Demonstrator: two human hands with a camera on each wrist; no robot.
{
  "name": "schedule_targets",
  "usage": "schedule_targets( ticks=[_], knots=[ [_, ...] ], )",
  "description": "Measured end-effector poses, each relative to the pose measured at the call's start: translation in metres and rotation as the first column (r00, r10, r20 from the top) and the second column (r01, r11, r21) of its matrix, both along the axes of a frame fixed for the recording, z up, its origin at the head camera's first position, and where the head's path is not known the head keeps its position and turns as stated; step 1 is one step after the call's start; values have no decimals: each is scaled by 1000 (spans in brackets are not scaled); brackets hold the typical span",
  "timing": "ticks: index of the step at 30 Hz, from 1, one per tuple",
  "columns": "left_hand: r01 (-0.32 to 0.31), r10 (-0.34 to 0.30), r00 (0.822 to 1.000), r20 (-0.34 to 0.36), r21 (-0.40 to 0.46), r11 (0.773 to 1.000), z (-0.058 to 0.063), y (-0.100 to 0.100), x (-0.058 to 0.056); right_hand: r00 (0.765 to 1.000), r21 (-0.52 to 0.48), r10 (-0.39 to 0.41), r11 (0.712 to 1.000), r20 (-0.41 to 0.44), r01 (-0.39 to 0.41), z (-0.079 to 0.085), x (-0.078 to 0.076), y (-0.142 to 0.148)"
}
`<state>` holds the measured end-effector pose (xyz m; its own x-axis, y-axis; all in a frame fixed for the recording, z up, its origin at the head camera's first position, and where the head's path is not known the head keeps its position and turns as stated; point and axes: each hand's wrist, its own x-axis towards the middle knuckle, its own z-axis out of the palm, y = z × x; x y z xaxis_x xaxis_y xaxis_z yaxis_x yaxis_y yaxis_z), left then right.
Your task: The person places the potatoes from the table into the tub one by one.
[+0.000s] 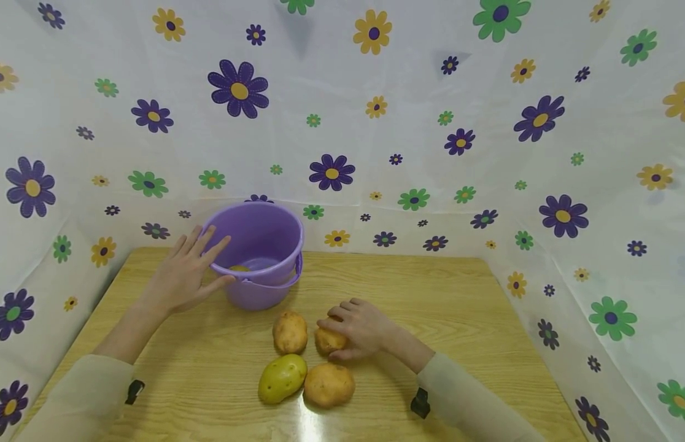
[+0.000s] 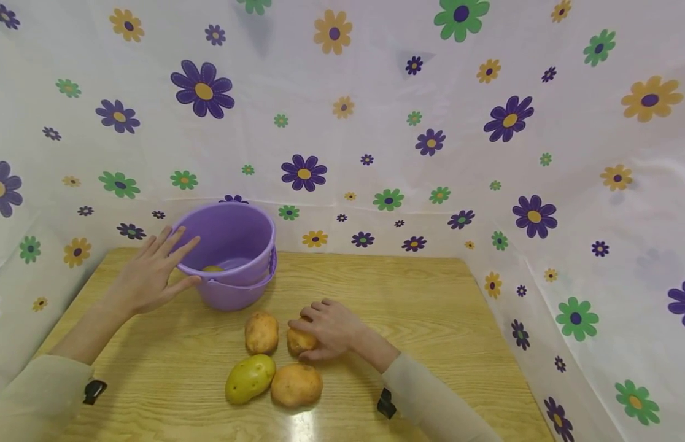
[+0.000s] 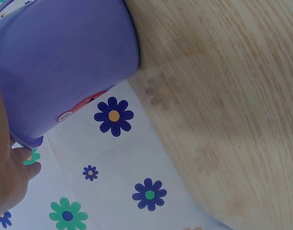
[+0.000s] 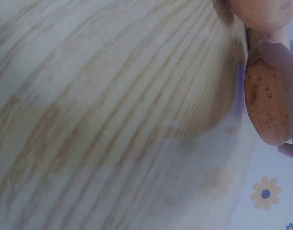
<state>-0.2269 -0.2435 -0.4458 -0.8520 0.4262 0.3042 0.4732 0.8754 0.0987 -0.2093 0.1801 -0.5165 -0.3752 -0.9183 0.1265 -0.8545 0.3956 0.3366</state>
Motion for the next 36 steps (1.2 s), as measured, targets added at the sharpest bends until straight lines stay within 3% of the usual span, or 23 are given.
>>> schedule_targets(
  ticks=[20, 36],
  knots=[
    [1, -1, 1000, 8, 1, 1000, 0, 0, -2, 999, -48, -35, 998, 32, 37, 18, 0, -6],
    [-3, 3, 1000, 12, 15, 1000, -3, 0, -2, 1000, -240, -13, 971, 22, 18, 23, -6, -15]
  ],
)
